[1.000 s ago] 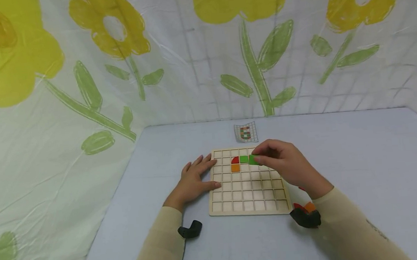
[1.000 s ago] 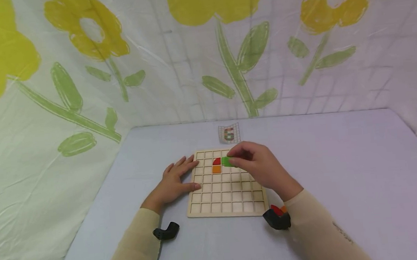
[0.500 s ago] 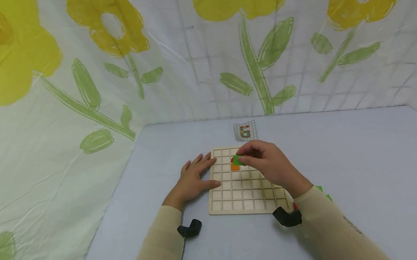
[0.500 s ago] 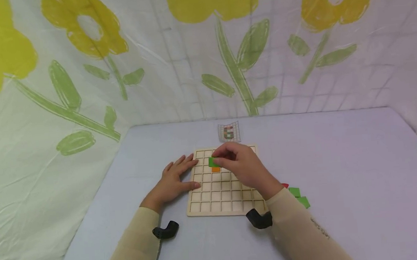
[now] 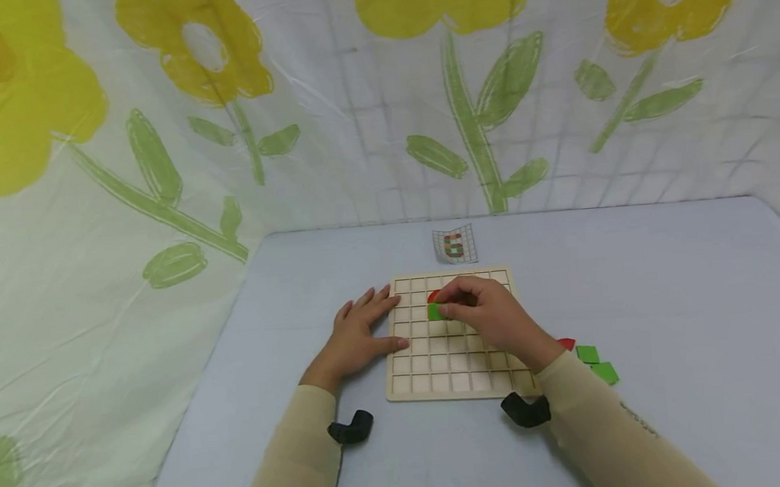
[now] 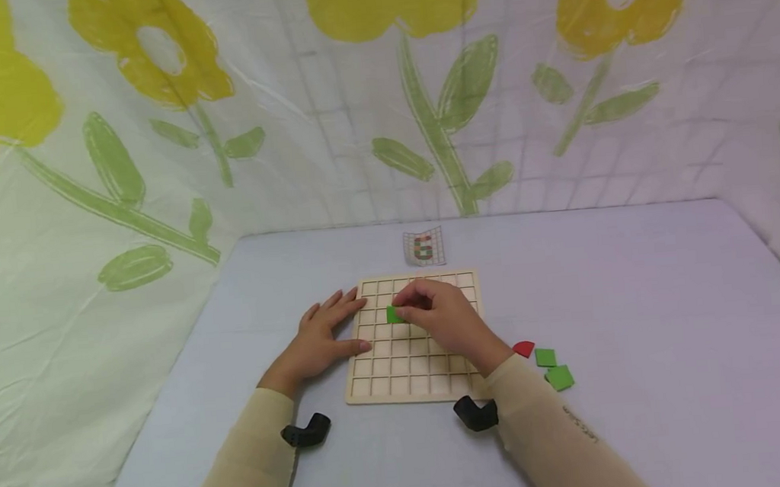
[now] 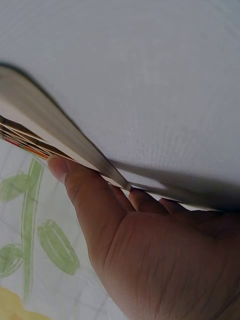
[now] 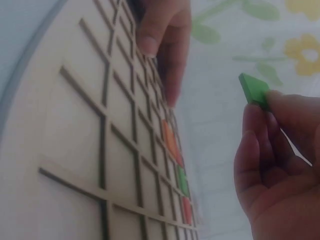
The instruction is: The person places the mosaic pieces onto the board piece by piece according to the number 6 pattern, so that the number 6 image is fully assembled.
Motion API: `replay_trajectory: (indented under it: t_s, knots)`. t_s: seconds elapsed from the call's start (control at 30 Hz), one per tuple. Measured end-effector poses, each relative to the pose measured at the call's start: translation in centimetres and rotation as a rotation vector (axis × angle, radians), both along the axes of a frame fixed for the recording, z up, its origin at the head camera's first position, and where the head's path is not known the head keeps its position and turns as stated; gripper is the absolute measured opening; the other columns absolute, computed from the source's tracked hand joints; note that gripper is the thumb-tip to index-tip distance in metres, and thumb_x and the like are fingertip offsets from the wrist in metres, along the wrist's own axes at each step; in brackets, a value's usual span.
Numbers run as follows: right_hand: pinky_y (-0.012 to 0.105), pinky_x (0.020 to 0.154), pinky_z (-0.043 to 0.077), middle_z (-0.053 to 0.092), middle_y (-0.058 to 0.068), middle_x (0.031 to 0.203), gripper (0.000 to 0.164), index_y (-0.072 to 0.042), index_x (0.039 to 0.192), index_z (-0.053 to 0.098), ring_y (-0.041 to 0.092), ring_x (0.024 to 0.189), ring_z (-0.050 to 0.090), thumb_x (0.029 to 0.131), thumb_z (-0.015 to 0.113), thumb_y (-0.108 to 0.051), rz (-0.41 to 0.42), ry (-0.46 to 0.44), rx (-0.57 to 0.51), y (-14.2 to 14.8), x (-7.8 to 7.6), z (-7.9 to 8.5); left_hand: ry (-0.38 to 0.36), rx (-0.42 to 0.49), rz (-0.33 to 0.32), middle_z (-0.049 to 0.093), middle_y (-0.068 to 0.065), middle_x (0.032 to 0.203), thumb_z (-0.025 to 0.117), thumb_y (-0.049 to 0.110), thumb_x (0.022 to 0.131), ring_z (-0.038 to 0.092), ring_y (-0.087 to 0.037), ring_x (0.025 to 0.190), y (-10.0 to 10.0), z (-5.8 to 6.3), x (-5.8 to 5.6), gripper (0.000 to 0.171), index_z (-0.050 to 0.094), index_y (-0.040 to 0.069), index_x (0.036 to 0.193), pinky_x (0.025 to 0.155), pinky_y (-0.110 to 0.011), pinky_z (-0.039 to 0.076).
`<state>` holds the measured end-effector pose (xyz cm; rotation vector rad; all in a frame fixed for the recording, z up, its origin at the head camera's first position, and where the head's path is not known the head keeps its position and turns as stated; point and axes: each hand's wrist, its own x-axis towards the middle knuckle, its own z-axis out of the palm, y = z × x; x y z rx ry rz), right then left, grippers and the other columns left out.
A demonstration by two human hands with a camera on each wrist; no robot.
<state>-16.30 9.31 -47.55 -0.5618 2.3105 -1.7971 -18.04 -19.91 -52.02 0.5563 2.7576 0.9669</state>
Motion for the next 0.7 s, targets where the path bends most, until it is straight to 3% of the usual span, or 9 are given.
replay_trajectory:
  t_s: [0.2,0.47,0.7]
  knots:
    - [0.037,0.092,0.057,0.076,0.002,0.117,0.011,-0.009,0.115,0.079,0.022,0.101,0.070,0.105,0.075,-0.010,-0.018,-0.018,0.068,-0.4,-0.2,-1.3,-0.001,-0.013,0.002,0.026,0.008,0.177,0.084,0.055,0.093,0.011,-0.020,0.165,-0.2,-0.1,0.0,0.089,0.048,0.022,0.167,0.129,-0.051,-0.004]
    - [0.045,0.102,0.054,0.076,-0.002,0.117,0.013,-0.012,0.116,0.081,0.021,0.111,0.068,0.105,0.074,-0.010,-0.038,0.003,0.178,-0.6,-0.4,-2.8,0.004,-0.010,0.000,0.026,0.008,0.177,0.084,0.056,0.093,0.011,-0.021,0.165,-0.2,-0.2,0.0,0.089,0.048,0.022,0.167,0.129,-0.052,-0.004]
    - [0.049,0.103,0.053,0.075,-0.004,0.117,0.013,-0.014,0.116,0.082,0.022,0.114,0.066,0.107,0.073,-0.011,-0.036,0.038,0.273,-0.6,-0.4,-3.2,0.000,-0.013,0.004,0.025,0.007,0.177,0.084,0.056,0.093,0.011,-0.020,0.165,-0.1,-0.2,0.0,0.089,0.048,0.021,0.167,0.129,-0.051,-0.005]
